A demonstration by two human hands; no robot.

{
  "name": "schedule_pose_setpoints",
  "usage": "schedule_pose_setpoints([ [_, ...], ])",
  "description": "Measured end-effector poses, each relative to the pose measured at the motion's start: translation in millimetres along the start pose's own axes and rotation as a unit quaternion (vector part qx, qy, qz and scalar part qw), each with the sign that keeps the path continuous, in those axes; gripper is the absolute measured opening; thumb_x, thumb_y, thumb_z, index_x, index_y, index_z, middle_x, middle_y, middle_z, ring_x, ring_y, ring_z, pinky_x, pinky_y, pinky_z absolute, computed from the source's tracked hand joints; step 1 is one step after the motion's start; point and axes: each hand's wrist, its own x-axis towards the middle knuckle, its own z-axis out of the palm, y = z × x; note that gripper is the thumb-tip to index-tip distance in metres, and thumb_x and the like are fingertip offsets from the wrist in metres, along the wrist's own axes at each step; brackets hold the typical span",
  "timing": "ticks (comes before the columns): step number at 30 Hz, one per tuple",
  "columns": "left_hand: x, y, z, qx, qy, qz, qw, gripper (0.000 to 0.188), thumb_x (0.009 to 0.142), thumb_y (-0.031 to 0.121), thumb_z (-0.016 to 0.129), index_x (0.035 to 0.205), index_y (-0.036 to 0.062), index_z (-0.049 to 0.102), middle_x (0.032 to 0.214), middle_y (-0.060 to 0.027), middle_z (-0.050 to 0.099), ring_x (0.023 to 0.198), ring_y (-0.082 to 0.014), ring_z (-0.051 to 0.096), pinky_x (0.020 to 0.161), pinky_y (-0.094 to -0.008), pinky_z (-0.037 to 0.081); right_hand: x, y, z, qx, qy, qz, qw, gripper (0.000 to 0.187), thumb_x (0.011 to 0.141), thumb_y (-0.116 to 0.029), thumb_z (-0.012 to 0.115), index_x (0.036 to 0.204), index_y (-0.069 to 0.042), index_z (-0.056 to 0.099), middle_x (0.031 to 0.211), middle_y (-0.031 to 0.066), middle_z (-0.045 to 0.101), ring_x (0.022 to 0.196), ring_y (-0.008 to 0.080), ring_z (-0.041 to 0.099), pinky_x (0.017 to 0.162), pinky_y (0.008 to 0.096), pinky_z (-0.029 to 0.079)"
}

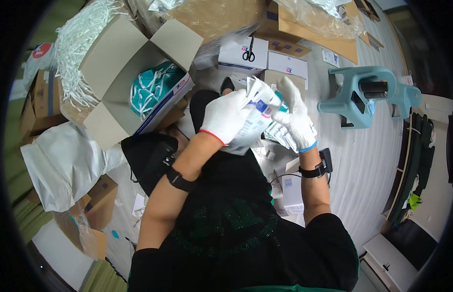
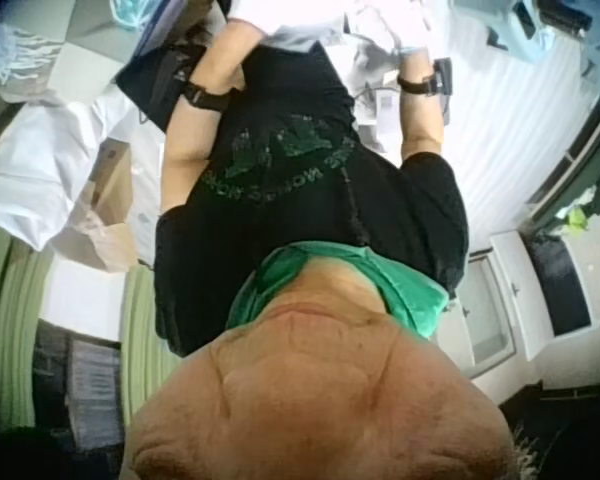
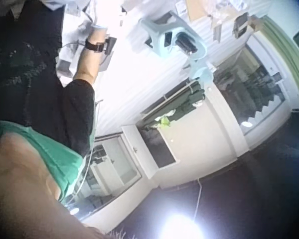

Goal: Sorting and packing various medical supplies, including masks and sealed packets, into a cardboard box.

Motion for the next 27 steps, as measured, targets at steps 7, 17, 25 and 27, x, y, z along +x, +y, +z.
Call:
schedule_pose_setpoints([
  [7, -22.2, 4.8, -32.4, 0.052, -0.022, 0.033, 0.998, 0.023, 0.089, 0.026, 0.059, 0.094, 0.0059, 0.068, 0.088, -0.0187, 0.065, 0.088, -0.0394, 0.064, 0.078, -0.0475, 0.051, 13.4, -35.5, 53.9, 0.1, -0.125, 0.065, 0.985, 0.021, 0.081, -0.004, 0.075, 0.099, 0.001, 0.067, 0.089, 0.0043, 0.067, 0.085, 0.0095, 0.062, 0.079, 0.025, 0.05],
  [17, -40.4, -20.8, 1.8, 0.206, 0.073, 0.137, 0.966, 0.014, 0.088, 0.02, 0.056, 0.081, 0.0114, 0.066, 0.073, -0.0102, 0.066, 0.067, -0.0282, 0.068, 0.057, -0.0424, 0.053, 38.8, 4.0, 112.6, -0.04, 0.034, 0.15, 0.987, 0.014, 0.077, -0.008, 0.075, 0.074, -0.004, 0.062, 0.069, 0.0024, 0.062, 0.063, 0.0103, 0.054, 0.061, 0.0278, 0.046],
  [25, -98.6, -0.7, -5.0, 0.154, 0.164, 0.308, 0.924, 0.011, 0.08, 0.022, 0.065, 0.079, 0.0115, 0.062, 0.072, -0.0068, 0.057, 0.059, -0.0221, 0.061, 0.049, -0.0359, 0.049, 39.6, 81.3, 86.3, -0.122, 0.122, 0.198, 0.965, 0.02, 0.082, -0.018, 0.07, 0.086, 0.001, 0.068, 0.076, 0.0127, 0.069, 0.063, 0.0211, 0.064, 0.063, 0.0352, 0.052],
  [27, -115.8, -4.1, -8.3, 0.149, 0.18, 0.311, 0.921, 0.014, 0.075, 0.021, 0.071, 0.085, 0.0128, 0.066, 0.068, -0.0028, 0.053, 0.057, -0.019, 0.055, 0.046, -0.0335, 0.045, 31.7, 102.6, 86.0, 0.002, 0.114, 0.232, 0.966, 0.009, 0.081, -0.009, 0.072, 0.079, -0.002, 0.067, 0.071, 0.0081, 0.067, 0.068, 0.0185, 0.064, 0.063, 0.0331, 0.05],
])
